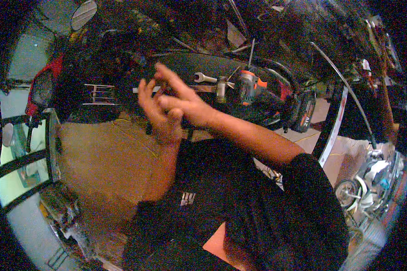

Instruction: The person uses a cordless impact driver to tighten or loosen fasteners on a large piece of machinery. A coworker stands nearby and assists by holding a metal bar. The person continues working on the machinery throughout the clip.

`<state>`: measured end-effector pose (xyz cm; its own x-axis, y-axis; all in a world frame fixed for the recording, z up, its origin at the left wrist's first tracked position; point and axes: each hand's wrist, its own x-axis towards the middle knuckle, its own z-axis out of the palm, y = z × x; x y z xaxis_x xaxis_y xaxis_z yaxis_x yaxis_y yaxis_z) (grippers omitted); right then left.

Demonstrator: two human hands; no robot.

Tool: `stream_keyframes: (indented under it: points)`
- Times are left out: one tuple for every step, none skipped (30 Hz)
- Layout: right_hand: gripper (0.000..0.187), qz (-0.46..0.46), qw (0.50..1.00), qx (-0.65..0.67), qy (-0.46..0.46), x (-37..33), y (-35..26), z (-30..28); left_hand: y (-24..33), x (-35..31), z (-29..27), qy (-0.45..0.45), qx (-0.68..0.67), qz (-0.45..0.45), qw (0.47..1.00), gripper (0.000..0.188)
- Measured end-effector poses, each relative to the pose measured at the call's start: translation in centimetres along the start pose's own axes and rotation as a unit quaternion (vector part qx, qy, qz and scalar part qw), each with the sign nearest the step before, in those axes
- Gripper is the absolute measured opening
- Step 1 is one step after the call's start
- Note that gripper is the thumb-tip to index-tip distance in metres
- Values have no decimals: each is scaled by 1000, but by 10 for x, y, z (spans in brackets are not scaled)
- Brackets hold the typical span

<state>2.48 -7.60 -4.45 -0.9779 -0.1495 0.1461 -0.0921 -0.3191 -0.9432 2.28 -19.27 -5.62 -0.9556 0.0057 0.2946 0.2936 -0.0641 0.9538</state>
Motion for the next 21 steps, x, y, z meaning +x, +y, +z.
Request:
stream_keyframes:
  points:
    - [102, -6, 999, -10, 30, -9, -7, -13, -2, 6, 20, -40, -10, 49, 998, 131]
    - [105, -35, 998, -10, 60, -25, -19, -31, 2, 2, 40, -95, 3, 49, 994, 129]
    - [109, -51, 993, -9, 109, -45, -30, -46, 6, -1, 59, -171, 7, 80, 982, 127]
    - [112, -71, 986, 1, 152, -65, -41, -60, 12, -8, 83, -221, 11, 95, 971, 125]
    - [115, -49, 964, -26, 260, -94, -54, -68, 18, -16, 106, -270, 13, 109, 957, 123]
    - [114, -99, 953, -38, 284, -110, -63, -81, 22, -20, 132, -288, -2, 151, 946, 121]
    - [107, -136, 940, -15, 313, -116, -69, -96, 26, -21, 156, -298, -10, 153, 942, 119]
    - [92, -186, 926, 46, 326, -119, -74, -108, 29, -20, 178, -311, -18, 152, 938, 117]
    - [86, -192, 915, 38, 352, -114, -82, -123, 30, -11, 200, -315, -37, 141, 938, 113]
    - [80, -209, 908, 44, 360, -104, -92, -141, 29, 6, 224, -301, -37, 159, 940, 112]
    - [71, -210, 903, 21, 375, -83, -99, -158, 26, 31, 241, -288, -71, 167, 940, 107]
    - [63, -210, 901, -7, 380, -54, -109, -176, 26, 57, 257, -297, -90, 138, 941, 102]
    - [49, -193, 871, -209, 401, -9, -115, -192, 22, 89, 260, -282, -84, 161, 942, 89]
    - [41, -166, 864, -248, 406, 27, -127, -204, 25, 119, 270, -227, -193, 132, 945, 60]
    - [33, -170, 869, -258, 386, 70, -131, -207, 25, 158, 269, -209, -196, 120, 950, 62]
    - [26, -184, 877, -269, 352, 108, -133, -200, 24, 188, 250, -195, -168, 119, 959, 65]
    - [21, -206, 895, -253, 305, 142, -130, -184, 25, 216, 225, -182, -132, 120, 967, 68]
    - [20, -214, 910, -231, 270, 170, -121, -160, 24, 232, 193, -165, -99, 122, 974, 71]
    - [22, -213, 927, -197, 239, 188, -106, -130, 20, 241, 158, -131, -38, 140, 981, 74]
    - [24, -184, 939, -177, 232, 208, -93, -101, 13, 241, 120, -133, -44, 133, 981, 78]
    - [27, -196, 932, -216, 216, 212, -70, -71, 2, 234, 83, -131, -51, 113, 984, 82]
